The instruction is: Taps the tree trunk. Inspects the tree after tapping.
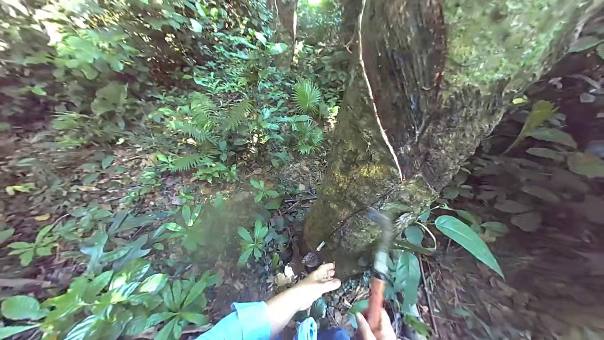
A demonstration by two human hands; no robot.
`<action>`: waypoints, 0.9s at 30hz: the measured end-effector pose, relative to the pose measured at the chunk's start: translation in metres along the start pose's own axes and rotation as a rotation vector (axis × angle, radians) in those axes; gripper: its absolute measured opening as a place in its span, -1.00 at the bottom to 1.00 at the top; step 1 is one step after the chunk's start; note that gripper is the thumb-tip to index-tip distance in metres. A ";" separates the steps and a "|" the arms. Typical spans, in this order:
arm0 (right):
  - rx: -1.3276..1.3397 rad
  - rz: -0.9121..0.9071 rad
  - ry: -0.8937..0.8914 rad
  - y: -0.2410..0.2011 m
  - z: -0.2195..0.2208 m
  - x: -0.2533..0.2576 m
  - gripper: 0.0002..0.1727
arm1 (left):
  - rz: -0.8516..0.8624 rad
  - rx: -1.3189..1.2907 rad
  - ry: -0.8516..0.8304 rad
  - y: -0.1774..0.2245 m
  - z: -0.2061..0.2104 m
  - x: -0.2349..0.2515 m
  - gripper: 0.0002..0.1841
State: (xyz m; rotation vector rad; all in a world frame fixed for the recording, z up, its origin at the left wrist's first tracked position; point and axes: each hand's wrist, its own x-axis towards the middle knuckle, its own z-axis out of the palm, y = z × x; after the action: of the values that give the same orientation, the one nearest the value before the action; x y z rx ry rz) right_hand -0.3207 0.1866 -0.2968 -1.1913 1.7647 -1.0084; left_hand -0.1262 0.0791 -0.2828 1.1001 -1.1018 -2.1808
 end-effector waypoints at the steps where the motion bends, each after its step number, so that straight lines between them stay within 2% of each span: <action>1: -0.054 -0.048 -0.084 -0.014 0.012 0.001 -0.47 | 0.042 -0.019 -0.016 0.001 0.002 -0.002 -0.24; 3: -0.156 -0.246 -0.233 -0.030 0.032 0.003 -0.54 | 0.133 -0.130 0.042 0.005 0.009 -0.007 -0.40; 5: -0.202 -0.498 -0.245 -0.030 0.044 0.015 -0.51 | 0.166 -0.322 0.179 0.007 0.012 -0.012 -0.64; 7: -0.152 -0.542 -0.194 -0.033 0.044 0.031 -0.50 | 0.153 -0.471 0.197 0.004 0.006 -0.016 -0.62; 9: -0.128 -0.413 -0.237 -0.043 0.041 0.045 -0.51 | 0.141 -0.592 0.138 -0.003 0.001 -0.025 -0.53; 11: -0.161 -0.258 -0.421 -0.052 0.043 0.056 -0.36 | 0.145 -0.717 0.078 -0.013 0.003 -0.032 -0.48; 12: -0.188 -0.215 -0.520 -0.054 0.047 0.061 -0.35 | 0.152 -0.784 0.072 -0.016 0.004 -0.032 -0.46; 14: -0.252 -0.195 -0.663 -0.051 0.060 0.066 -0.48 | 0.184 -0.878 0.113 -0.025 0.006 -0.032 -0.42; 18: -0.218 -0.251 -0.763 -0.029 0.073 0.060 -0.72 | 0.122 -0.857 0.326 -0.045 -0.002 -0.038 -0.38; 22: -0.103 -0.230 -0.872 -0.001 0.078 0.044 -0.73 | -0.039 -0.784 0.374 -0.057 -0.013 -0.053 -0.36; 24: -0.030 -0.092 -0.933 0.009 0.082 0.038 -0.71 | -0.140 -0.751 0.387 -0.063 -0.017 -0.057 -0.36; 27: 0.076 0.211 -0.980 0.025 0.091 0.033 -0.63 | -0.260 -0.737 0.349 -0.074 -0.035 -0.059 -0.35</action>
State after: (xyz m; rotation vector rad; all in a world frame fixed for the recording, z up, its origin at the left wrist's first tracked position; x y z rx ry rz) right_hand -0.2560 0.1442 -0.3607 -1.1309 1.0168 -0.2510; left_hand -0.0669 0.1462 -0.3298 1.2266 0.0212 -2.1699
